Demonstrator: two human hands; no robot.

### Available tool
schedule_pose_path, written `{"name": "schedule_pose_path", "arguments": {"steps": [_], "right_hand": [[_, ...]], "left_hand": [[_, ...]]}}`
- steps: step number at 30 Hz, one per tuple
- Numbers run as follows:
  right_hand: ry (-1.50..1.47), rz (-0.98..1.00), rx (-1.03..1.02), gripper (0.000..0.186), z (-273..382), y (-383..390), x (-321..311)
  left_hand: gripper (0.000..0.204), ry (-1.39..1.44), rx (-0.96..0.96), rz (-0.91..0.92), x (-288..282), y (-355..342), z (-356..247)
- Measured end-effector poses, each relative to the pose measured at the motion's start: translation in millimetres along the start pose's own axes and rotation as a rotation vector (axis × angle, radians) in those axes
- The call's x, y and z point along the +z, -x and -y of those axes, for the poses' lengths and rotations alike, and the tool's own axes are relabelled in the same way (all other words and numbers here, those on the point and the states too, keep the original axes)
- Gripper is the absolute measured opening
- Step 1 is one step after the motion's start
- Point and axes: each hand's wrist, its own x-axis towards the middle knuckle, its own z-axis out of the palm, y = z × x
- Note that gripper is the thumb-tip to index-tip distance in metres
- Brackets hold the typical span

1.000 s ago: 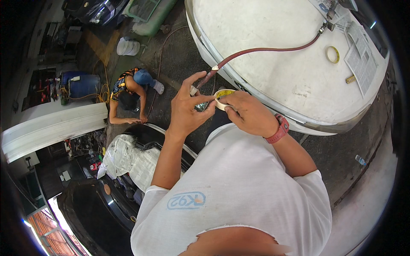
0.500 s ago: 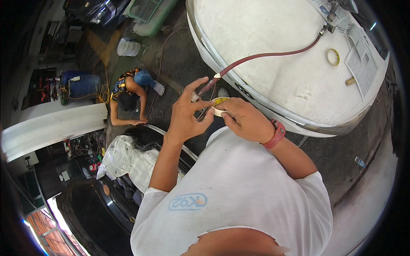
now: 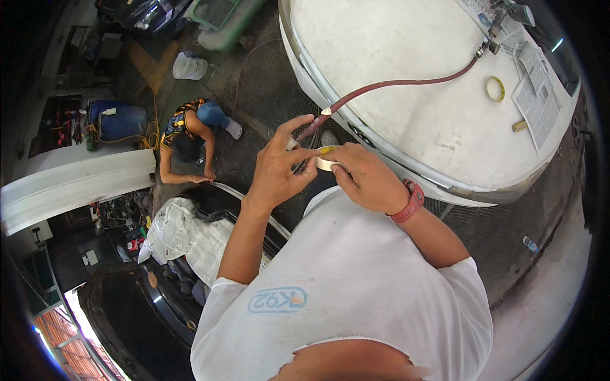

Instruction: The person applies masking tape to a car bumper, then uses a spray gun to paint the bumper. The person also handles a roll of tape and a paint can during the process.

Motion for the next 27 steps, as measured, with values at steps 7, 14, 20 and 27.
{"name": "schedule_pose_path", "arguments": {"steps": [7, 14, 20, 27], "right_hand": [[0.029, -0.098, -0.071, 0.029, -6, -3, 8], [0.054, -0.058, -0.021, 0.028, -5, 0, 4], [-0.143, -0.163, 0.104, 0.024, -15, 5, 6], [-0.905, -0.281, 0.529, 0.025, -63, 5, 16]], "left_hand": [[0.019, 0.007, 0.017, -0.153, 4, 1, -1], [0.027, 0.033, -0.036, -0.162, 12, 6, -1], [0.027, -0.049, 0.031, -0.248, 16, 3, 3], [0.035, 0.227, -0.14, -0.118, 3, -1, -2]]}}
